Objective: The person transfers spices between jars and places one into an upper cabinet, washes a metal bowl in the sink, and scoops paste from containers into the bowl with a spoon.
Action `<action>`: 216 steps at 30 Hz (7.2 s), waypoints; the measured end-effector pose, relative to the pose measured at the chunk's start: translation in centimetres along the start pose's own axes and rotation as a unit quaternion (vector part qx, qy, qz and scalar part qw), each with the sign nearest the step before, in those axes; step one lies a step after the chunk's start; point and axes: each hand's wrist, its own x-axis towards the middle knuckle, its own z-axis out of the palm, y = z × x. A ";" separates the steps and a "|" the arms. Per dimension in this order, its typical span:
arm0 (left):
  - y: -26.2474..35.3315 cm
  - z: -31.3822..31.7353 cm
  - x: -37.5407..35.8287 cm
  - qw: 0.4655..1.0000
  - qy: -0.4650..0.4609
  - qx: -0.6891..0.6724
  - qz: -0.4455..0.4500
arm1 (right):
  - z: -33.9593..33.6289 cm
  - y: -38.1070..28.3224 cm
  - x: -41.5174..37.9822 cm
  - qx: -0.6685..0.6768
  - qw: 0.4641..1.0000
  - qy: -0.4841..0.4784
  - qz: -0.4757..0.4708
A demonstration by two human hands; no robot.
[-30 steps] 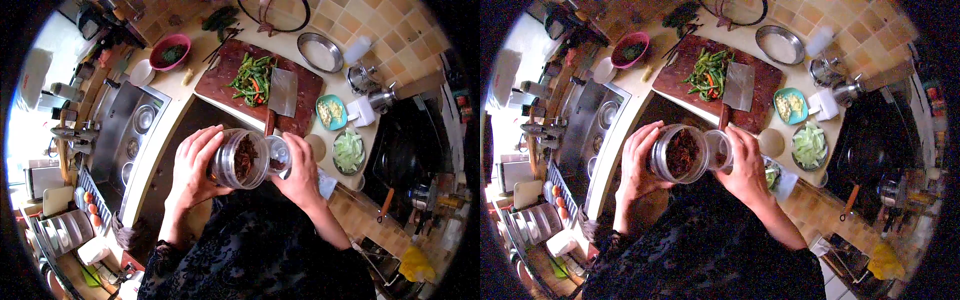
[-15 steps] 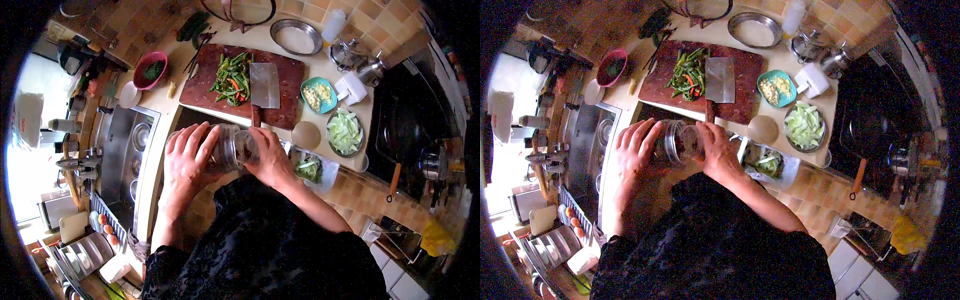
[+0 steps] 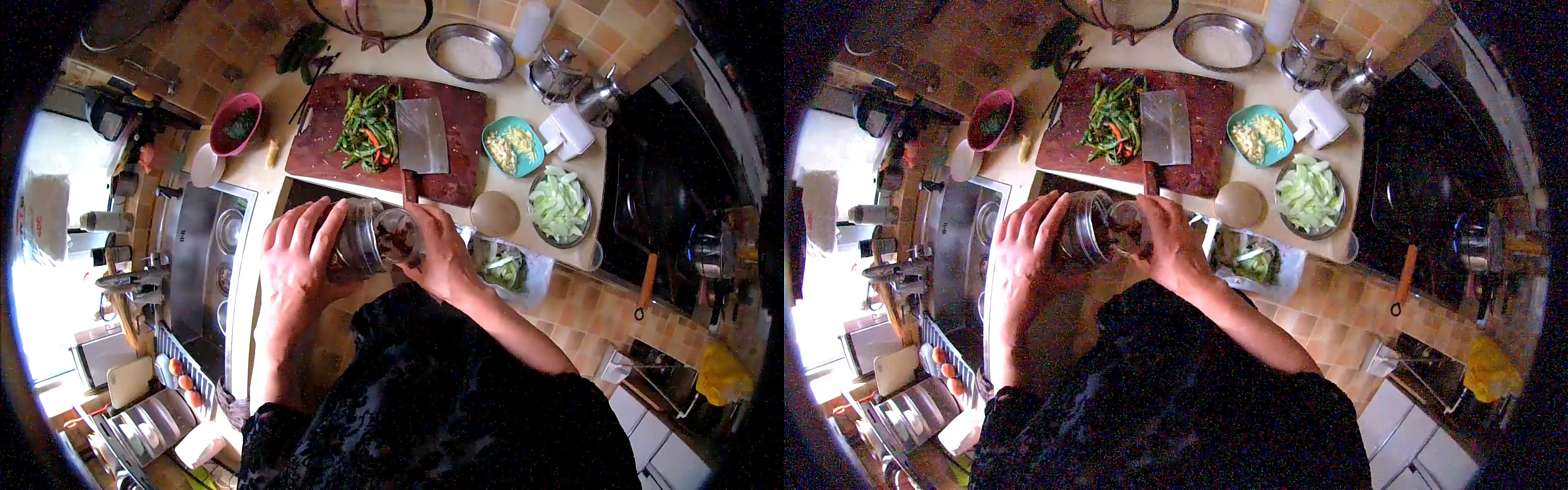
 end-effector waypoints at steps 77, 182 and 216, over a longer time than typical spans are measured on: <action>4.6 -1.9 4.7 0.997 -0.055 -0.004 0.057 | -3.8 3.0 -1.4 0.029 0.999 0.043 0.009; -40.4 23.3 0.9 0.847 0.312 -0.372 -0.215 | 21.3 -4.6 2.2 0.068 0.975 0.144 0.153; -28.2 25.6 -41.7 0.290 0.235 -0.868 -0.326 | 44.4 -6.8 9.5 -0.336 0.932 -0.092 -0.099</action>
